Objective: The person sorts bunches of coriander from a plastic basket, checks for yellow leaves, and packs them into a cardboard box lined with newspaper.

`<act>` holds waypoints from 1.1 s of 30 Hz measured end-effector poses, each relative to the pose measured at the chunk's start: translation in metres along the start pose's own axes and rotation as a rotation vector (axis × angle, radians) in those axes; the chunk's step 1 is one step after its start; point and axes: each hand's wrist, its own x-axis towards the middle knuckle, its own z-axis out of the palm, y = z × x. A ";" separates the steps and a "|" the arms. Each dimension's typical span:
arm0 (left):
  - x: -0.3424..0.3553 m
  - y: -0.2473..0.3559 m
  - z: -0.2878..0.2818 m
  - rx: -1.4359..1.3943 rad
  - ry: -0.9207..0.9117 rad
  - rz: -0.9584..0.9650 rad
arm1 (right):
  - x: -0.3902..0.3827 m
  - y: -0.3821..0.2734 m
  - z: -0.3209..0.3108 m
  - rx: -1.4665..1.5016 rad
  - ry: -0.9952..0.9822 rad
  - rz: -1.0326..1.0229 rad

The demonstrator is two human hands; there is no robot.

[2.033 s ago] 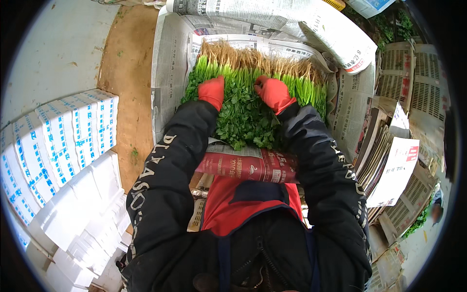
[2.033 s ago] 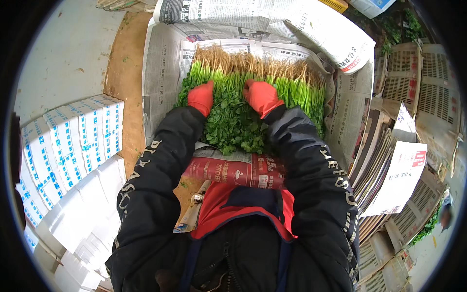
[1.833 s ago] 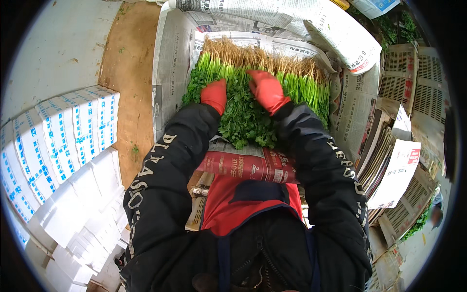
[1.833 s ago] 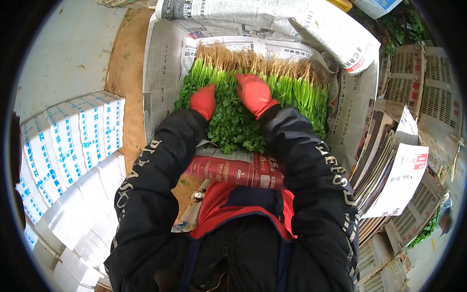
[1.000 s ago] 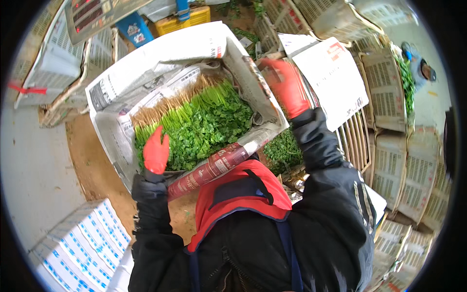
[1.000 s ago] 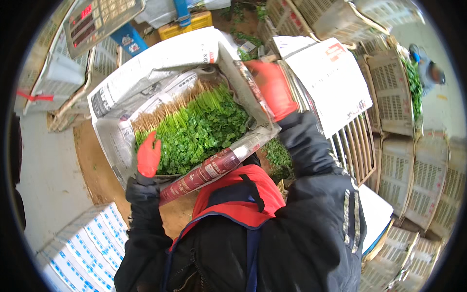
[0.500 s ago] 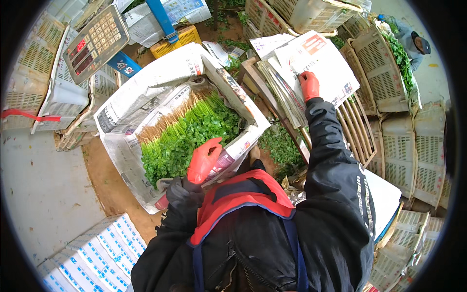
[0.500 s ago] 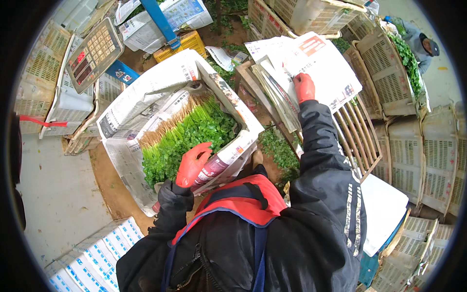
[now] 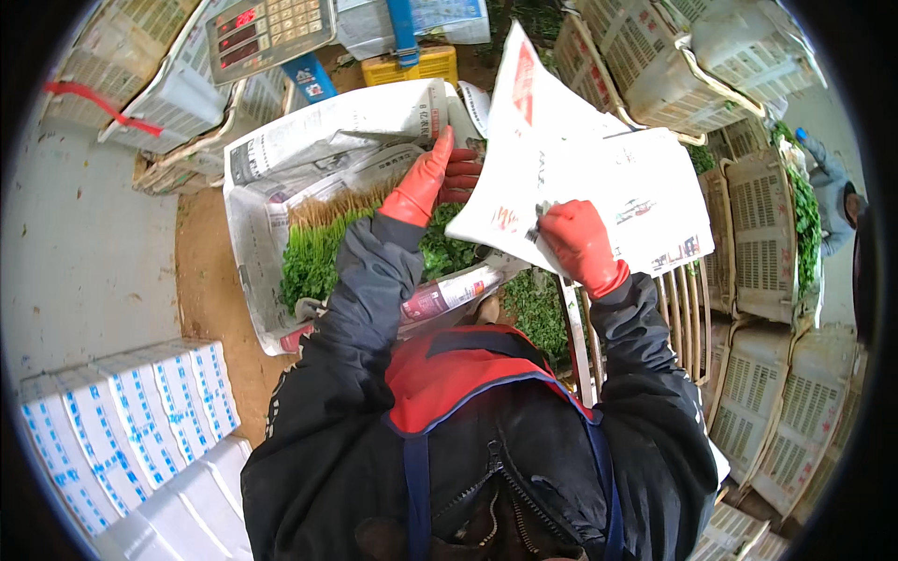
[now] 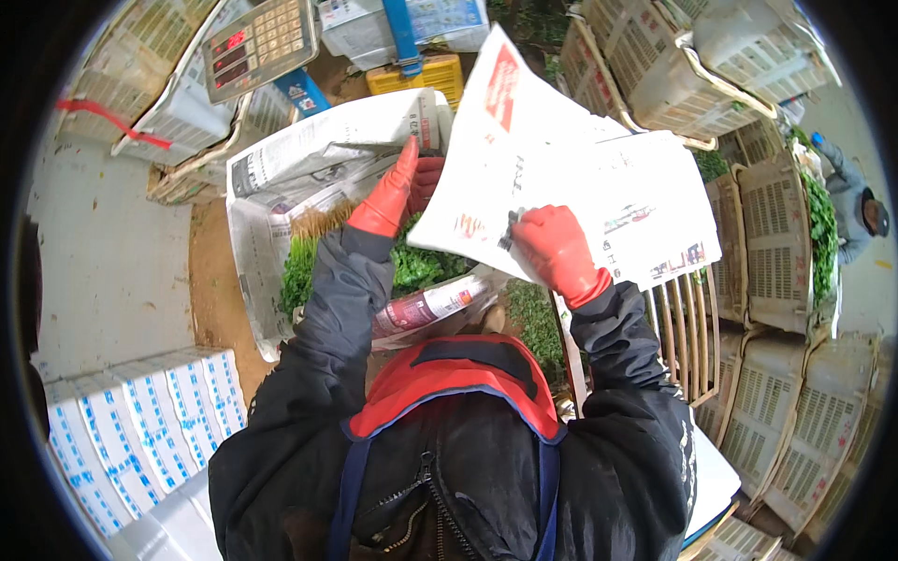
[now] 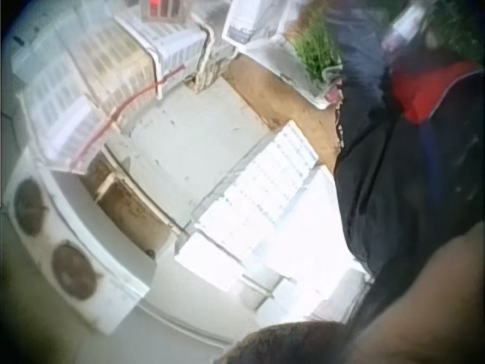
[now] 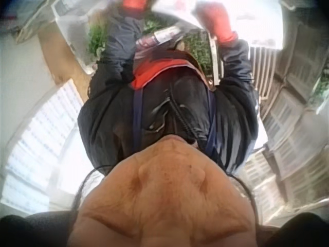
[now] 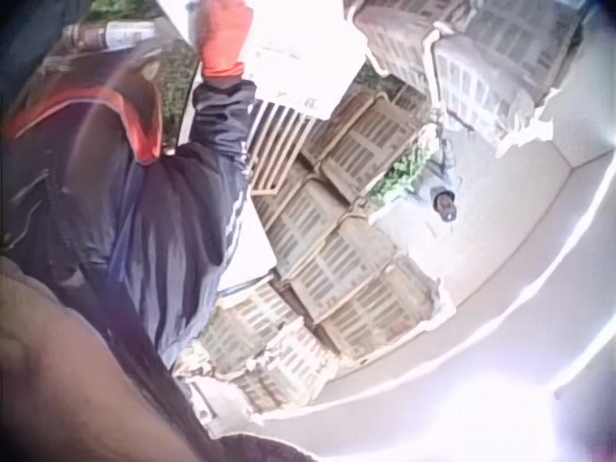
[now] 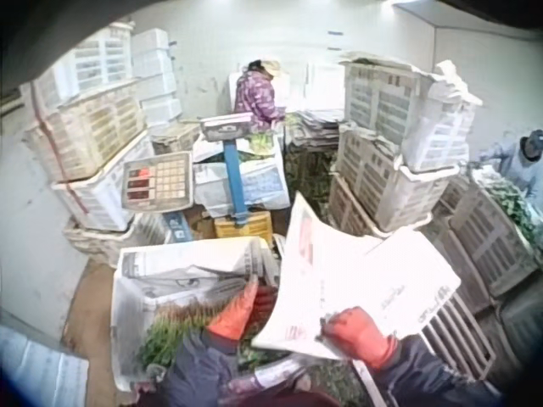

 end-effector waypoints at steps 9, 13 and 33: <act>-0.042 -0.082 -0.060 0.000 0.010 -0.171 | -0.061 0.005 0.065 0.045 -0.365 -0.075; -0.054 -0.111 -0.053 0.335 0.249 -0.238 | -0.069 0.001 0.077 0.224 -0.337 0.139; -0.072 -0.086 0.008 0.352 0.166 0.145 | -0.023 -0.070 0.101 0.998 -0.102 0.754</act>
